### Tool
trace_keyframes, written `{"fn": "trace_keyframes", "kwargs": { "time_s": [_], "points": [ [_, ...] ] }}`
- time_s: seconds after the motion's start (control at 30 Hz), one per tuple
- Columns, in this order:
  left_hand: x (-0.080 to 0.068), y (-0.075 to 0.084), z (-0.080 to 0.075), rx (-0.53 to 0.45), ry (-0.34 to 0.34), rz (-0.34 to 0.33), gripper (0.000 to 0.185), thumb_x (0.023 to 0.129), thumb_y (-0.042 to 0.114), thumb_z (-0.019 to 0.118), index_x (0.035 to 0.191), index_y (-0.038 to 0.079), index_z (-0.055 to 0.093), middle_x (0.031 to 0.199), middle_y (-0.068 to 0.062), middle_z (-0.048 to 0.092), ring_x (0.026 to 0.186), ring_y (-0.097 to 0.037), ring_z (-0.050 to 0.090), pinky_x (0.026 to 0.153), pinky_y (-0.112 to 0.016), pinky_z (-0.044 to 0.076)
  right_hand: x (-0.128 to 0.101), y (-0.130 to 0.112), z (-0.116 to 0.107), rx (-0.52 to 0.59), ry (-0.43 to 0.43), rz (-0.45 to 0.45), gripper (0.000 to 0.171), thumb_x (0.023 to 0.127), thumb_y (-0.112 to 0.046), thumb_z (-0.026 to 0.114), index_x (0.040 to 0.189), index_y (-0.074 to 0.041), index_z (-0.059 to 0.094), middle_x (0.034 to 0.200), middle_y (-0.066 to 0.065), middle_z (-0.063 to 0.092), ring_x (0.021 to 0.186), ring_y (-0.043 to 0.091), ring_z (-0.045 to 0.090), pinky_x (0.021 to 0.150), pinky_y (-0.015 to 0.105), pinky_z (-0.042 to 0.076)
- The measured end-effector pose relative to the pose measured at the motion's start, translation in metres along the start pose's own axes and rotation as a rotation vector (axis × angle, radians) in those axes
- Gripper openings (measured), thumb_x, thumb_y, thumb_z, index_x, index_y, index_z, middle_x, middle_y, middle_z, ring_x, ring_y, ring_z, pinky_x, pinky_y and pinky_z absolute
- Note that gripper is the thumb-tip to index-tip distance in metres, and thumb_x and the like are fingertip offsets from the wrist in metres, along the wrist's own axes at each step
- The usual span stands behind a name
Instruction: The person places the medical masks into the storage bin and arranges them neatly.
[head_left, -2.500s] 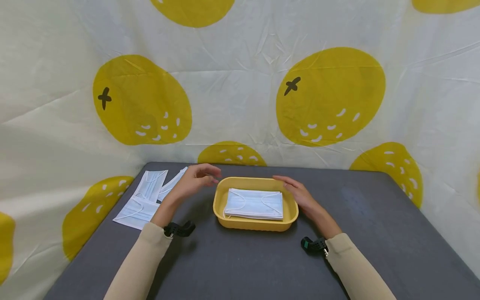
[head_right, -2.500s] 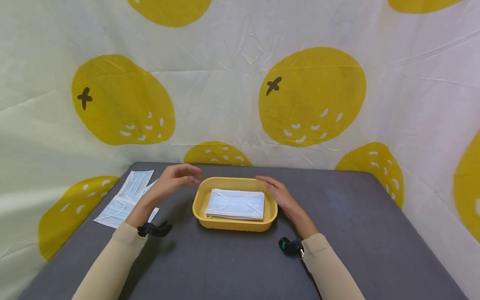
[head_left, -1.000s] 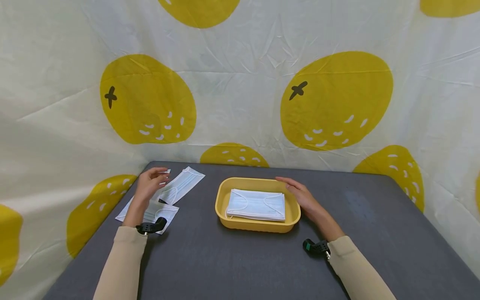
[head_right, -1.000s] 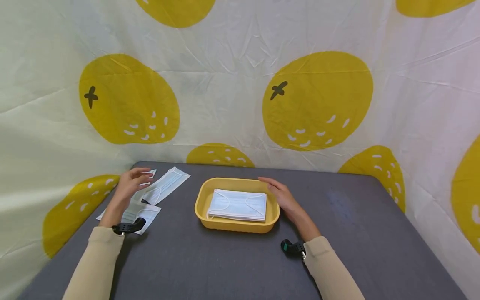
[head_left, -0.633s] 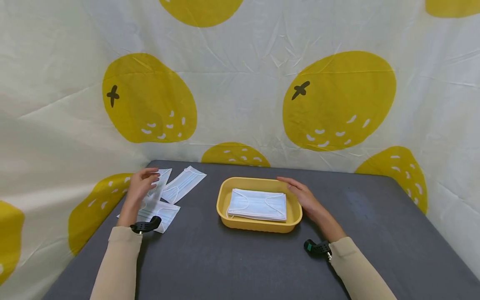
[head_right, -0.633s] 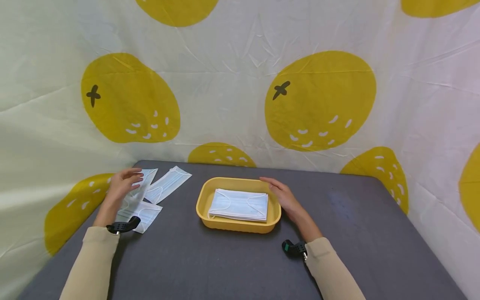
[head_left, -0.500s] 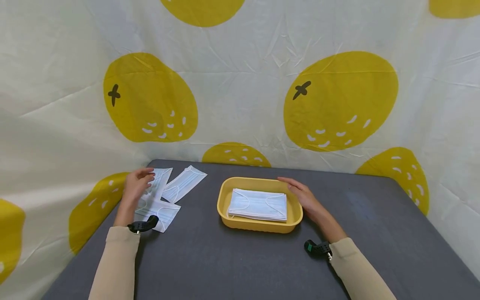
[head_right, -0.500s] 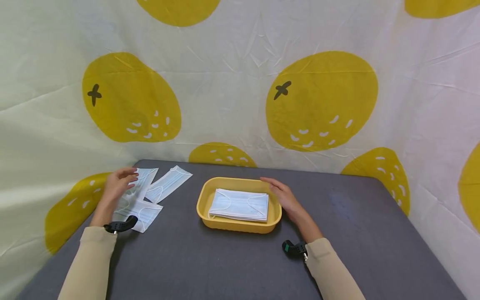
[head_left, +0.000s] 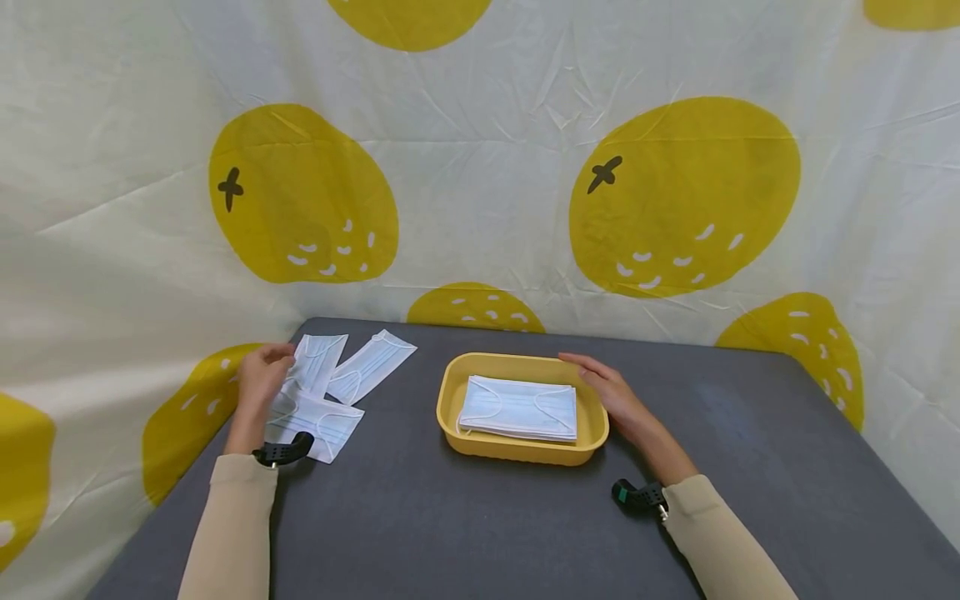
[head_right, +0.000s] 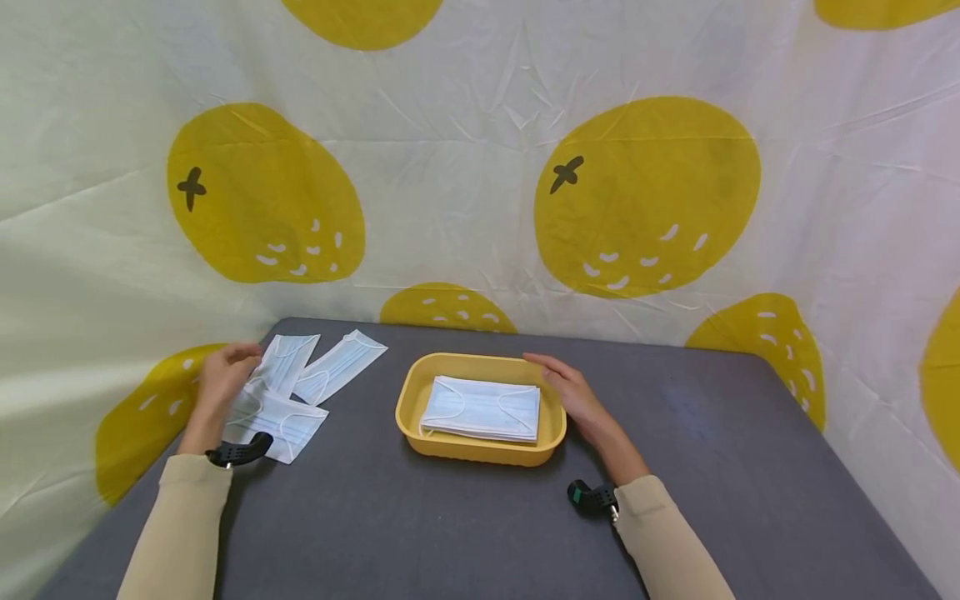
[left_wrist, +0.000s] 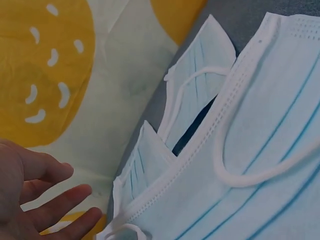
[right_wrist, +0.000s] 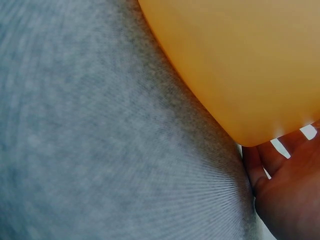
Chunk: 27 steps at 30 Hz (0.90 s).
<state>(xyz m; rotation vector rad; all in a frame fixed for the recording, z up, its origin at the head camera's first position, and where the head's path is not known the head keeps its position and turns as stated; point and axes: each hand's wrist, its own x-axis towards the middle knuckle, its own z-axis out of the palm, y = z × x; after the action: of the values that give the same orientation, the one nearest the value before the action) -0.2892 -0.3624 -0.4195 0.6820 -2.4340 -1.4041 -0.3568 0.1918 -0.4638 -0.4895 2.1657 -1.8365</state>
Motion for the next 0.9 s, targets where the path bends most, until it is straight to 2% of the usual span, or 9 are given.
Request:
{"fn": "trace_keyframes", "kwargs": {
  "time_s": [0.23,0.37,0.6,0.9],
  "points": [
    [0.001,-0.004,-0.001,0.018,-0.032,-0.03,0.047,0.106,0.021,0.054,0.148,0.001,0.052,0.151,-0.025,0.051,0.138,-0.042,0.044,0.116,-0.059,0.039,-0.001,-0.001,-0.001,0.01,-0.008,-0.003,0.046,0.113,-0.024,0.04,0.156,-0.008,0.046,0.163,0.015,0.041,0.137,0.017,0.052,0.1,0.018,0.05],
    [0.001,-0.006,-0.002,0.027,-0.042,-0.042,0.049,0.105,0.018,0.056,0.15,0.0,0.05,0.153,-0.027,0.048,0.139,-0.045,0.041,0.116,-0.063,0.038,-0.002,-0.002,0.0,0.003,-0.001,0.002,0.045,0.113,-0.024,0.039,0.155,-0.009,0.047,0.163,0.014,0.041,0.142,0.023,0.049,0.1,0.017,0.049],
    [0.001,-0.009,-0.001,0.033,-0.012,-0.051,0.048,0.1,0.008,0.06,0.147,-0.001,0.052,0.15,-0.028,0.05,0.136,-0.046,0.045,0.115,-0.06,0.042,-0.001,-0.002,0.002,-0.016,0.006,0.008,0.044,0.113,-0.023,0.038,0.155,-0.011,0.049,0.163,0.015,0.042,0.146,0.035,0.044,0.1,0.018,0.05],
    [0.003,-0.012,0.001,0.048,-0.036,-0.029,0.042,0.1,0.012,0.061,0.139,-0.004,0.06,0.143,-0.029,0.055,0.128,-0.044,0.049,0.105,-0.054,0.043,-0.001,0.002,-0.001,-0.021,0.022,0.02,0.043,0.113,-0.022,0.038,0.154,-0.013,0.05,0.162,0.013,0.044,0.143,0.028,0.048,0.097,0.016,0.051]
  ]
}}
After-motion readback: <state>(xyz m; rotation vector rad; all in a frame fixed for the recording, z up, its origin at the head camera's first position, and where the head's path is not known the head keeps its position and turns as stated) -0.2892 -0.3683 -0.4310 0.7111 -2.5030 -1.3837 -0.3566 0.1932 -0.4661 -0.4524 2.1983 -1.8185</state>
